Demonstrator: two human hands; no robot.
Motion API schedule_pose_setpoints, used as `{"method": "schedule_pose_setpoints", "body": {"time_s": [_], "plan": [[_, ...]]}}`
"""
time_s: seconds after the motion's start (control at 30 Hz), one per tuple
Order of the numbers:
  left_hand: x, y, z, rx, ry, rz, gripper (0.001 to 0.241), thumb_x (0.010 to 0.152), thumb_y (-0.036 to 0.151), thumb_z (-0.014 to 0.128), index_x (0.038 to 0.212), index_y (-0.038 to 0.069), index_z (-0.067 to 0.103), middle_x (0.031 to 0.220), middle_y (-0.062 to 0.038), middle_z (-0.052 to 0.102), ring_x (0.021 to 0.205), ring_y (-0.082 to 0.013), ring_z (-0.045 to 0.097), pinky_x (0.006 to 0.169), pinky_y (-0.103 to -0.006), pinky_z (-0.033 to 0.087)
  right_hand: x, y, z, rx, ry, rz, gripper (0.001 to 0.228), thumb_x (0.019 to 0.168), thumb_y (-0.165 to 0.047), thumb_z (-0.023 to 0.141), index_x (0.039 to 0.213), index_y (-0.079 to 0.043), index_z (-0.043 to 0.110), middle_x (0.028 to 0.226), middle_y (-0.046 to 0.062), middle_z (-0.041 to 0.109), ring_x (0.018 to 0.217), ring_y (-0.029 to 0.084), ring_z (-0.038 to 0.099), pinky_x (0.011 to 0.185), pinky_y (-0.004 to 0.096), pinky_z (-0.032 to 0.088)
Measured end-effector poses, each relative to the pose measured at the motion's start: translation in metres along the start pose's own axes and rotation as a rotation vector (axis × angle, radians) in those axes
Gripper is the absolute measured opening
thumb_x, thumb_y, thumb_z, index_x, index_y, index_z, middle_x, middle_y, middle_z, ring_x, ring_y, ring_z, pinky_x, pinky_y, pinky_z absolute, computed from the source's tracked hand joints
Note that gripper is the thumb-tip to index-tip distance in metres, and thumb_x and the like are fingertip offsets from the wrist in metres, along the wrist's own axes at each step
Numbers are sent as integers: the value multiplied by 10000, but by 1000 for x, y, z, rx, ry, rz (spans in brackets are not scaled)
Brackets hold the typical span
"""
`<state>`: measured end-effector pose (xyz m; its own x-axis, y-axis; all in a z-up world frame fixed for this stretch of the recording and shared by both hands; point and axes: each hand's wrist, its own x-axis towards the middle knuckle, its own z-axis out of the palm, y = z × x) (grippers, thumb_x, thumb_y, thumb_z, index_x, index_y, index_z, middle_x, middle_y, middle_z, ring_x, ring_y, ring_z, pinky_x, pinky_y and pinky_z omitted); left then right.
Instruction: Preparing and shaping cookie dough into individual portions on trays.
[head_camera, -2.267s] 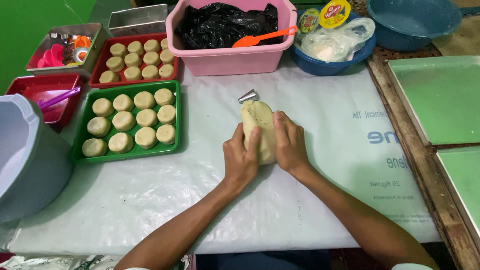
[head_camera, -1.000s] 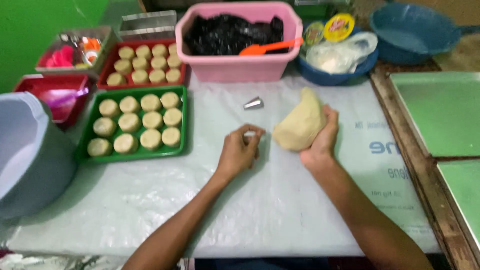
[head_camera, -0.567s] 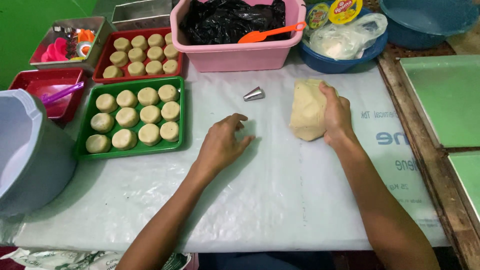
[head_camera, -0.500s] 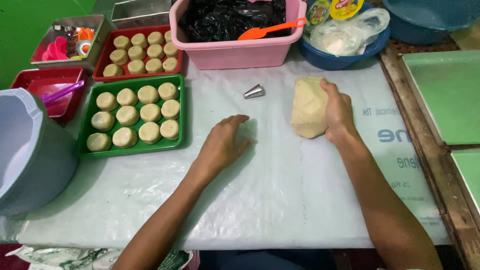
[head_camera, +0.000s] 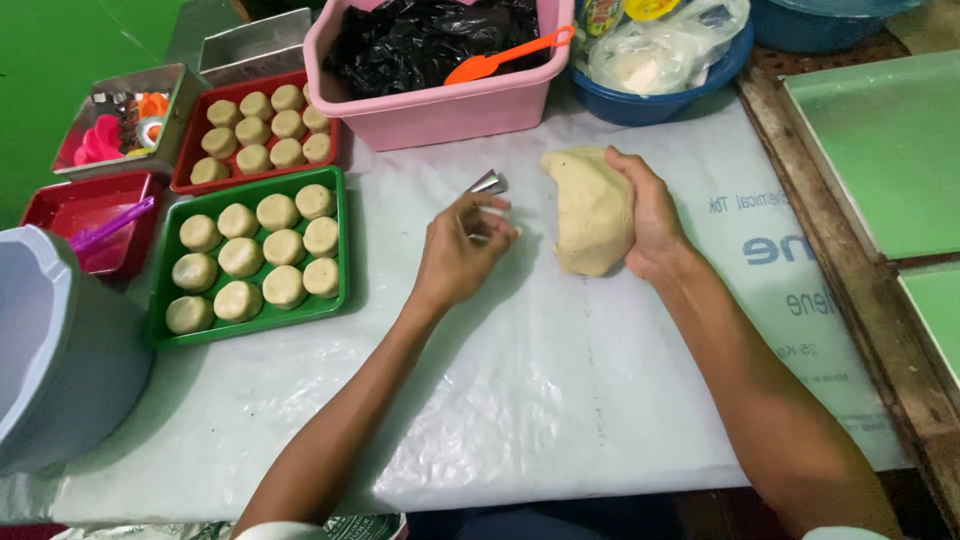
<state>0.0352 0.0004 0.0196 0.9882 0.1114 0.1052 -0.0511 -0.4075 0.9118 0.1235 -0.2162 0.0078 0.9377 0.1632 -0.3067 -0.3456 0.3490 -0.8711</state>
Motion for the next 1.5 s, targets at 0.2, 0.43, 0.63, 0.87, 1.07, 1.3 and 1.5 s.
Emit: {"method": "schedule_pose_setpoints", "body": {"time_s": [0.2,0.43,0.63,0.87,1.07,1.3,1.5], "plan": [[4,-2,36,-432,-43,7,513,815,-21,738,1303,27,587,913,-90,749,890,-133,708,883,-276,600,-22,-6,18,-31,-69,-30,509,856,-465,679,1145,-47,710,1058,150,749,892,248,752,846,408,615],[0,-11,38,-732,-87,-176,520,840,48,706,1339,-7,570,1040,-188,742,911,-228,736,889,-350,620,-20,2,22,-171,-41,-130,412,882,-435,691,948,-29,708,849,129,738,734,205,745,746,370,627],[-15,0,45,-820,-3,-288,951,733,98,885,1494,-5,324,1087,-233,715,923,-291,732,833,-391,627,-21,10,22,-377,115,-315,407,896,-480,707,790,-88,724,708,88,694,679,182,699,712,343,575],[-13,-10,49,-826,-24,-203,749,756,80,888,1363,-42,468,973,-152,731,861,-184,730,812,-290,636,-43,10,33,-539,286,-543,448,932,-478,668,710,-90,695,630,105,651,643,193,625,678,361,507],[-13,-17,55,-876,-29,-218,637,766,68,883,1280,-59,529,865,-136,731,770,-201,745,753,-326,654,-44,9,33,-502,207,-533,451,946,-447,626,664,-98,666,605,67,632,636,160,596,674,345,504],[-10,-17,60,-816,30,-197,712,777,112,892,1352,2,486,943,-160,728,835,-197,727,807,-295,630,-22,17,27,-410,279,-466,410,909,-460,676,705,-104,693,636,53,627,659,165,586,669,329,491],[-28,13,51,-456,18,-181,622,885,265,784,1398,60,498,1180,-193,725,1143,-269,695,1043,-340,519,-3,19,7,-448,404,-406,445,916,-548,646,762,-136,716,682,57,659,694,185,632,684,341,476]]}}
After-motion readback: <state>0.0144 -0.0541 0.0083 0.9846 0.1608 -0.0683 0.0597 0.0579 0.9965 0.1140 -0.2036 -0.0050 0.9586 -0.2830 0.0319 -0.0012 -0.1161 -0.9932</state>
